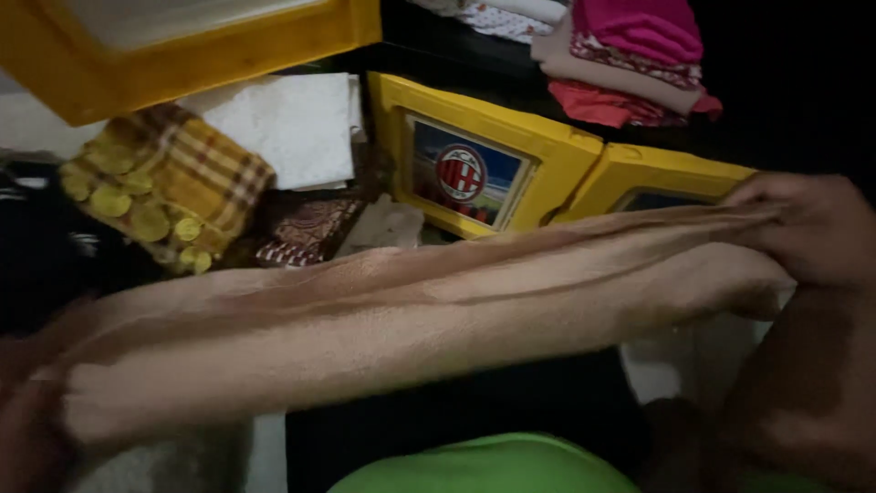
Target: Folding and organizing various items of clothing into a yellow plastic storage cabinet
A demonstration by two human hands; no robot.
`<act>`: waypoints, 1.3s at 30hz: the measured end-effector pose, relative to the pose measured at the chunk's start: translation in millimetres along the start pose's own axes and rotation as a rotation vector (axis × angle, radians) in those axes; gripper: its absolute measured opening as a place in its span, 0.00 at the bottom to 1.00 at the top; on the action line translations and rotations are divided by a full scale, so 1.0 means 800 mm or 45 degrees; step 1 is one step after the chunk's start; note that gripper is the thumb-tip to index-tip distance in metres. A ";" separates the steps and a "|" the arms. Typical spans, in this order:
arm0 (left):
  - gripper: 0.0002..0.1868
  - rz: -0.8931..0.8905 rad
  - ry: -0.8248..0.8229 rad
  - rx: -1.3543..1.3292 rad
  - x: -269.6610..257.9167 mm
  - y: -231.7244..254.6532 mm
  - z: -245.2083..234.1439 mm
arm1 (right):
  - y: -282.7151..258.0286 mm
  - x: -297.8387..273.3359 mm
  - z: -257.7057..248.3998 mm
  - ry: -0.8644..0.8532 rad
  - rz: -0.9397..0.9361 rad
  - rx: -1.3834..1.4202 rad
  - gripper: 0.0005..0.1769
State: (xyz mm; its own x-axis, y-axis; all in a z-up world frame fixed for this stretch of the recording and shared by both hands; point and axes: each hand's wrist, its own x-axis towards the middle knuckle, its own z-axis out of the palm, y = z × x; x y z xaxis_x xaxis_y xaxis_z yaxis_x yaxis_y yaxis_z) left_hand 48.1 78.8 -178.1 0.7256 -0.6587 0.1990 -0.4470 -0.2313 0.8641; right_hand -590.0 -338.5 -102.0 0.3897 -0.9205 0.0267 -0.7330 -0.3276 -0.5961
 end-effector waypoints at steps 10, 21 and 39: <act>0.13 -0.485 -0.271 0.171 -0.027 -0.330 0.116 | 0.103 0.030 0.221 -0.529 0.052 0.129 0.17; 0.42 0.617 -0.782 0.198 -0.060 0.097 0.273 | -0.082 -0.059 0.228 -0.523 -0.662 0.206 0.12; 0.19 0.706 -1.039 -0.467 -0.086 0.086 0.377 | 0.002 -0.059 0.222 -0.640 0.056 0.997 0.17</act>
State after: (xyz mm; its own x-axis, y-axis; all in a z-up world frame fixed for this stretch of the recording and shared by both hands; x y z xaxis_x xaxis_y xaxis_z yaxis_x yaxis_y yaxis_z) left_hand -190.2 -107.5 -271.6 -0.1656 -0.9199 0.3554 -0.3238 0.3911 0.8615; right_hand -510.7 -257.7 -246.8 0.7001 -0.6686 -0.2506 -0.2395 0.1107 -0.9646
